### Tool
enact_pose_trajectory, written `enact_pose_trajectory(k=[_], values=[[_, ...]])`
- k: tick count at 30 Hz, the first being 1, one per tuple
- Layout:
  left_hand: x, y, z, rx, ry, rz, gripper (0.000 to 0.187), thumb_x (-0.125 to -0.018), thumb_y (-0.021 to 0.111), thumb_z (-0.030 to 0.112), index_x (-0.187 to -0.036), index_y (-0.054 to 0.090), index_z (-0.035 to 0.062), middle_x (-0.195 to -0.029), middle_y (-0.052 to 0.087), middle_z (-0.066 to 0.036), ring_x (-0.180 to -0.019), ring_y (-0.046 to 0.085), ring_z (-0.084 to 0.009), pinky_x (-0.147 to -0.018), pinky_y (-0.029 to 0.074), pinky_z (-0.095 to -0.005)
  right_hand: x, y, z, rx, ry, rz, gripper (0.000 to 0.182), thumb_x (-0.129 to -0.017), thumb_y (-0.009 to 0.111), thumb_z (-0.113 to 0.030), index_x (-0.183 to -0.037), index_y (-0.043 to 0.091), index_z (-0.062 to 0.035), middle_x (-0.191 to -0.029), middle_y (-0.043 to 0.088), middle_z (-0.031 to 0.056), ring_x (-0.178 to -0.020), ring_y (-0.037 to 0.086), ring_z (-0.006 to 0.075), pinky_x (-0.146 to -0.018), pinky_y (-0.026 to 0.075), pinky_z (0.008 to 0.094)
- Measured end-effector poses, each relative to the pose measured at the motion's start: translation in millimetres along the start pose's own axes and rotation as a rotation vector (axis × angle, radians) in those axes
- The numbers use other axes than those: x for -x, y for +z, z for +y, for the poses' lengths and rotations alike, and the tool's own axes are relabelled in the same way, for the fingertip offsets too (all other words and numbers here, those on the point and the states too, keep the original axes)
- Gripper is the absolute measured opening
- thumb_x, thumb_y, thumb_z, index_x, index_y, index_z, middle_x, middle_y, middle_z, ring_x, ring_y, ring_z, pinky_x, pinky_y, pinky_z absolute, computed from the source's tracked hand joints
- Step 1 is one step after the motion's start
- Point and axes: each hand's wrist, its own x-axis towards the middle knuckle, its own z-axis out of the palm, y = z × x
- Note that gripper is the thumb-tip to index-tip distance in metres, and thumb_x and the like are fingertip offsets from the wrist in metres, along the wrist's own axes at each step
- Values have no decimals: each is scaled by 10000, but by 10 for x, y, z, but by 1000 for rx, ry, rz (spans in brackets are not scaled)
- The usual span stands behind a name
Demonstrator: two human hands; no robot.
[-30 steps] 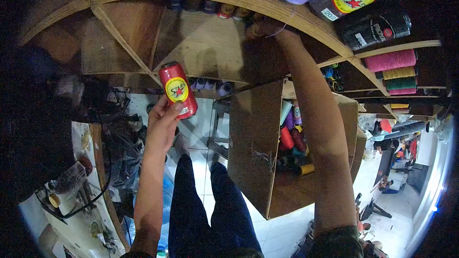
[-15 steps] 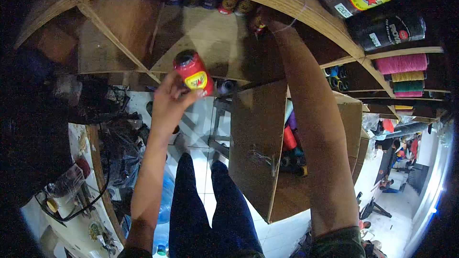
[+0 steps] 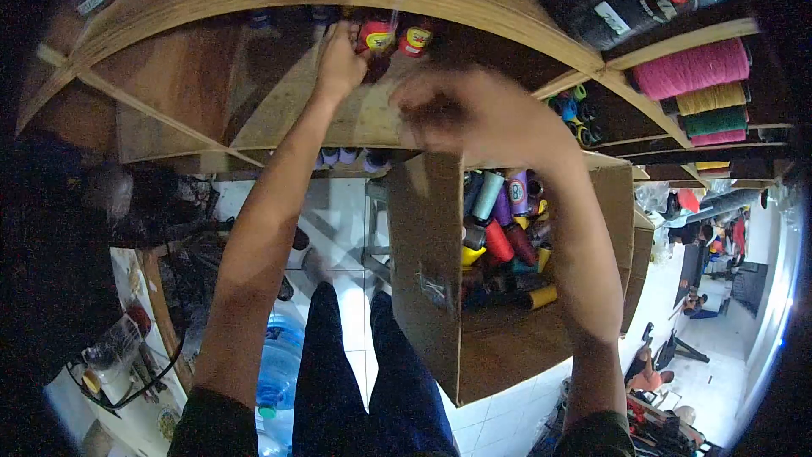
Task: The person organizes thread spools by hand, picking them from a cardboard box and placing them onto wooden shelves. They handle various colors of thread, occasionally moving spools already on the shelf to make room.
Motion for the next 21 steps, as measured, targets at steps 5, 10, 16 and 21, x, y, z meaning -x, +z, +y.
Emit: enact_pose_trajectory(k=[5,10,16,21], values=[[-136,363,-224,121,45,4,440,-722,710,66,-1106,519,-37,-1044,586,-243,-1014,556,-400,-851,451,-445,923,-49,1,-520,341,-163,357,-841,672,-110,-1161,543,-19,-1006,639,82,-957,607,127,-817,490,267],[-63,250,-134,-122,48,19,533,-761,736,263,-1129,527,-63,-1018,617,-240,-949,605,-364,-842,470,-389,1573,163,544,-509,636,-155,279,-830,655,-94,-1089,575,-26,-934,645,83,-845,614,120,-765,503,273],[-68,301,-318,-34,234,24,513,-763,725,204,-1173,524,-30,-1056,633,-201,-1012,599,-308,-877,448,-397,2155,804,1638,132,714,-472,160,-844,538,-141,-844,650,-26,-825,659,123,-770,655,199,-667,520,335],[301,-11,306,18,40,25,433,-786,691,83,-1156,514,-58,-1071,637,-158,-973,624,-225,-861,466,-320,2708,1527,2656,459,833,-7,301,-802,566,-319,-835,663,-36,-859,657,202,-830,643,366,-720,510,460]])
